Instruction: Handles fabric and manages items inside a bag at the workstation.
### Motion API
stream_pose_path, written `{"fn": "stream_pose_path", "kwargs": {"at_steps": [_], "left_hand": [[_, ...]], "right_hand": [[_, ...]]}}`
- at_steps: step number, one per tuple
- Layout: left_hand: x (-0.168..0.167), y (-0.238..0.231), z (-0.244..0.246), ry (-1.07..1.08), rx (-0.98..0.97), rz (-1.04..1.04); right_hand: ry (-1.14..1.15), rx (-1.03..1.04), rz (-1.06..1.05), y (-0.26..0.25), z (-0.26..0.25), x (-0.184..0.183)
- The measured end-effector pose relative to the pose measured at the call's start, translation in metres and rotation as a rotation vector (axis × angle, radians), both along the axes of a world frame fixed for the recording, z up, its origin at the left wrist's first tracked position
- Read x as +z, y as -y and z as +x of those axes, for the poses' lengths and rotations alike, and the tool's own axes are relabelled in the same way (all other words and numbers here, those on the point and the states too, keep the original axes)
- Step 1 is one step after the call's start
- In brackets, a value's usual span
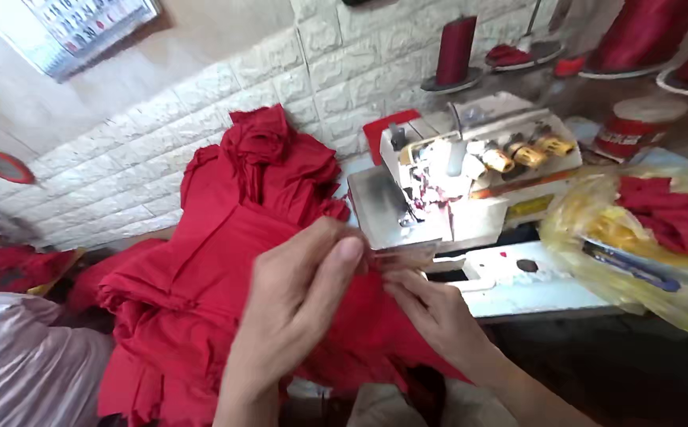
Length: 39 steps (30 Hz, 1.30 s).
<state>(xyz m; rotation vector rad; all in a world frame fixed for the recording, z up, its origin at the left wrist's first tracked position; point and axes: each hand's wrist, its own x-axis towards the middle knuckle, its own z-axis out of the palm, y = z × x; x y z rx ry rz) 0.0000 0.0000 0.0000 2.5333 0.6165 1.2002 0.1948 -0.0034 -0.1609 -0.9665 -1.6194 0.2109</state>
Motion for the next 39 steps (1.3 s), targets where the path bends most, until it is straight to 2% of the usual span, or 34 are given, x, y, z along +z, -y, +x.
{"fn": "stream_pose_path", "kwargs": {"at_steps": [3, 5, 6, 7, 9, 11, 14, 16, 18, 20, 21, 23, 25, 26, 28, 32, 34, 39], "left_hand": [[-0.027, -0.056, 0.000, -0.517, 0.281, 0.101], [-0.024, -0.074, -0.008, -0.767, 0.385, -0.014], [-0.020, -0.079, -0.014, -0.814, 0.440, -0.042], [-0.017, -0.083, -0.020, -0.802, 0.511, -0.020], [-0.011, -0.086, -0.027, -0.645, 0.659, 0.106], [-0.005, -0.091, -0.027, -0.464, 0.783, 0.252], [-0.004, -0.113, -0.015, -0.341, 0.855, 0.350], [-0.019, -0.136, -0.007, -0.407, 0.840, 0.266], [-0.050, -0.161, -0.002, -0.593, 0.793, 0.069], [-0.075, -0.170, 0.003, -0.804, 0.719, -0.120], [-0.076, -0.162, 0.008, -0.834, 0.693, -0.153], [-0.065, -0.130, 0.014, -0.712, 0.633, -0.090], [-0.063, -0.094, 0.017, -0.459, 0.563, 0.037], [-0.065, -0.074, 0.018, -0.345, 0.531, 0.031], [-0.075, -0.035, 0.019, -0.188, 0.419, -0.112], [-0.107, 0.008, 0.014, -0.179, 0.234, -0.367], [-0.121, 0.017, 0.013, -0.100, 0.187, -0.430], [-0.144, 0.032, 0.015, 0.605, 0.099, -0.576]], "right_hand": [[-0.103, 0.199, 0.082, 0.008, 0.000, 0.011], [-0.208, 0.334, 0.010, 0.012, -0.001, 0.015], [-0.235, 0.386, -0.075, 0.014, 0.000, 0.016], [-0.222, 0.422, -0.190, 0.017, 0.003, 0.017], [-0.139, 0.455, -0.412, 0.018, 0.011, 0.011], [-0.157, 0.501, -0.498, 0.011, 0.017, -0.005], [-0.452, 0.577, -0.564, 0.006, 0.019, -0.024], [-0.744, 0.509, -0.641, 0.006, 0.011, -0.029], [-1.000, 0.437, -0.665, 0.006, 0.002, -0.029], [-1.126, 0.420, -0.681, 0.011, 0.000, -0.029], [-1.142, 0.428, -0.692, 0.014, 0.001, -0.030], [-1.084, 0.470, -0.702, 0.019, 0.004, -0.032], [-0.947, 0.551, -0.636, 0.021, 0.007, -0.037], [-0.866, 0.577, -0.589, 0.021, 0.008, -0.038], [-0.715, 0.559, -0.515, 0.019, 0.004, -0.034], [-0.462, 0.430, -0.363, 0.014, -0.011, -0.023], [-0.397, 0.368, -0.314, 0.012, -0.018, -0.020], [-0.224, 0.058, -0.129, 0.014, -0.029, -0.022]]}}
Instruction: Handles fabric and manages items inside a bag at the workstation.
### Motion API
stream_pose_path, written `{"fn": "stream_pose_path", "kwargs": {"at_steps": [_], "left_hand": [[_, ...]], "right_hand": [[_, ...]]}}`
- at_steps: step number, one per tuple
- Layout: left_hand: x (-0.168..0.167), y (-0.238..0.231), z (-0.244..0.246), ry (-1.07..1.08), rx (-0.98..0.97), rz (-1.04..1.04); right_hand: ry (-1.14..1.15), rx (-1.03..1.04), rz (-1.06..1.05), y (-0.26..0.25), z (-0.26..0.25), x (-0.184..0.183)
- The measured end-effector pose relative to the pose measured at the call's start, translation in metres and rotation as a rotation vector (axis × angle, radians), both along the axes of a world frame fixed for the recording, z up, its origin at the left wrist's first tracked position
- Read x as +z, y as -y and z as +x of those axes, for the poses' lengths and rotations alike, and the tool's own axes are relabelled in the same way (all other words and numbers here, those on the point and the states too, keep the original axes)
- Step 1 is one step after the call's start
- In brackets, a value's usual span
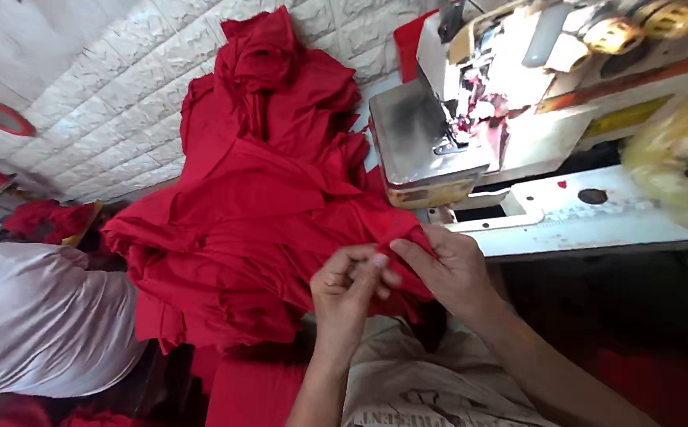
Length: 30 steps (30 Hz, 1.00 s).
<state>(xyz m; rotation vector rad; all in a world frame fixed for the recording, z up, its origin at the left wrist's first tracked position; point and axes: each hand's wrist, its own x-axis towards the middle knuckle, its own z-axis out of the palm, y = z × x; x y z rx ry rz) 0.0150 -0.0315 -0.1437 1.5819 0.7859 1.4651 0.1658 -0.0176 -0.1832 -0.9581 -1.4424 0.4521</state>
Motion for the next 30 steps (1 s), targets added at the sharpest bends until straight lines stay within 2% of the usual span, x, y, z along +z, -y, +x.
{"fn": "stream_pose_path", "kwargs": {"at_steps": [1, 5, 7, 9, 11, 12, 14, 15, 17, 19, 21, 24, 26, 28, 30], "left_hand": [[-0.004, 0.001, 0.001, 0.018, 0.064, 0.030], [-0.018, -0.005, -0.004, -0.520, 0.613, 0.317], [-0.011, -0.009, -0.017, -0.634, 0.735, 0.341], [-0.003, -0.012, -0.028, -0.605, 0.759, 0.333], [0.000, -0.014, -0.030, -0.395, 0.610, 0.234], [0.000, -0.014, -0.030, -0.215, 0.441, 0.124], [0.002, -0.017, -0.031, 0.180, 0.057, -0.156], [0.001, -0.019, -0.033, 0.291, -0.087, -0.261], [-0.001, -0.026, -0.037, 0.319, -0.252, -0.364], [-0.001, -0.031, -0.043, 0.219, -0.292, -0.361], [0.000, -0.035, -0.045, 0.040, -0.214, -0.253], [-0.015, -0.039, -0.040, -0.606, 0.133, 0.046], [-0.038, -0.044, -0.031, -0.902, 0.340, 0.225], [-0.056, -0.047, -0.024, -0.977, 0.489, 0.375], [-0.063, -0.048, -0.021, -0.922, 0.560, 0.502]], "right_hand": [[0.054, -0.059, 0.057, 0.002, -0.004, 0.001], [0.312, -0.203, 0.212, 0.016, -0.012, 0.010], [0.414, -0.272, 0.177, 0.023, -0.009, 0.013], [0.449, -0.312, 0.089, 0.027, -0.004, 0.010], [0.370, -0.300, -0.030, 0.027, 0.001, 0.000], [0.272, -0.244, -0.105, 0.028, 0.003, -0.003], [-0.015, -0.028, -0.220, 0.025, 0.009, -0.011], [-0.215, 0.126, -0.240, 0.021, 0.011, -0.015], [-0.573, 0.412, -0.258, 0.014, 0.013, -0.024], [-0.663, 0.529, -0.238, 0.008, 0.020, -0.029], [-0.500, 0.364, -0.201, 0.002, 0.028, -0.026], [0.172, -0.167, -0.156, -0.006, 0.036, -0.029], [0.434, -0.330, -0.197, -0.008, 0.035, -0.038], [0.515, -0.395, -0.224, -0.008, 0.031, -0.045], [0.519, -0.427, -0.216, -0.007, 0.027, -0.048]]}}
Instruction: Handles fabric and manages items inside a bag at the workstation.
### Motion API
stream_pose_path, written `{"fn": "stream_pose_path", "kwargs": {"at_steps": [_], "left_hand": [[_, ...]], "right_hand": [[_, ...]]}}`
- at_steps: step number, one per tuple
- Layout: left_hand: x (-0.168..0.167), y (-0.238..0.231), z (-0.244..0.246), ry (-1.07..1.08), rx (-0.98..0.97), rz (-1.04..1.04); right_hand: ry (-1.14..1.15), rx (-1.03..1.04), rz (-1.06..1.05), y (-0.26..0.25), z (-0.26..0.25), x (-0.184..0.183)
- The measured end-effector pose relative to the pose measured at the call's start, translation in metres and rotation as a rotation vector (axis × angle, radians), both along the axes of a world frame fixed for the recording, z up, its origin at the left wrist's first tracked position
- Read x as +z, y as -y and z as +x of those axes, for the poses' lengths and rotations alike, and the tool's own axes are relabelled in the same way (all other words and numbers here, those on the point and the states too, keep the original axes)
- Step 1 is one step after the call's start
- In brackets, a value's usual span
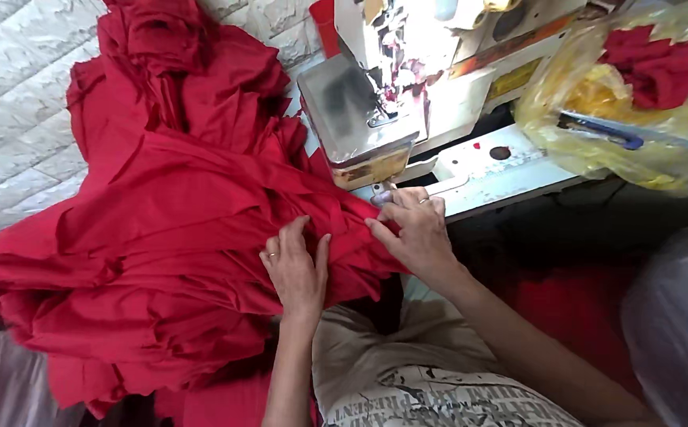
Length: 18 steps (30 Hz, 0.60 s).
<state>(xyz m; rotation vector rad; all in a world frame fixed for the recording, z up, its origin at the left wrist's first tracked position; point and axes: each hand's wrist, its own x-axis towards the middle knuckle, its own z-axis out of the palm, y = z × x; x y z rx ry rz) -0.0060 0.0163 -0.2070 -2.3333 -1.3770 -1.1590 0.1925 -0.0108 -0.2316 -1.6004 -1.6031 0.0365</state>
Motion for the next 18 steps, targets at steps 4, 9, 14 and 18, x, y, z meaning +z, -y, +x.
{"fn": "stream_pose_path", "kwargs": {"at_steps": [4, 9, 14, 18], "left_hand": [[-0.010, -0.006, -0.008, -0.123, -0.252, 0.202], [0.009, -0.010, -0.013, -0.392, -0.306, 0.069], [0.035, -0.012, -0.009, -0.204, -0.324, -0.111], [0.047, 0.002, 0.000, -0.024, -0.237, -0.016]], "right_hand": [[-0.016, 0.001, 0.013, 0.001, -0.002, 0.000], [-0.034, 0.025, 0.018, 0.002, 0.000, 0.001], [-0.120, 0.036, 0.005, 0.009, 0.002, 0.014], [-0.195, 0.041, 0.132, 0.016, 0.000, 0.017]]}}
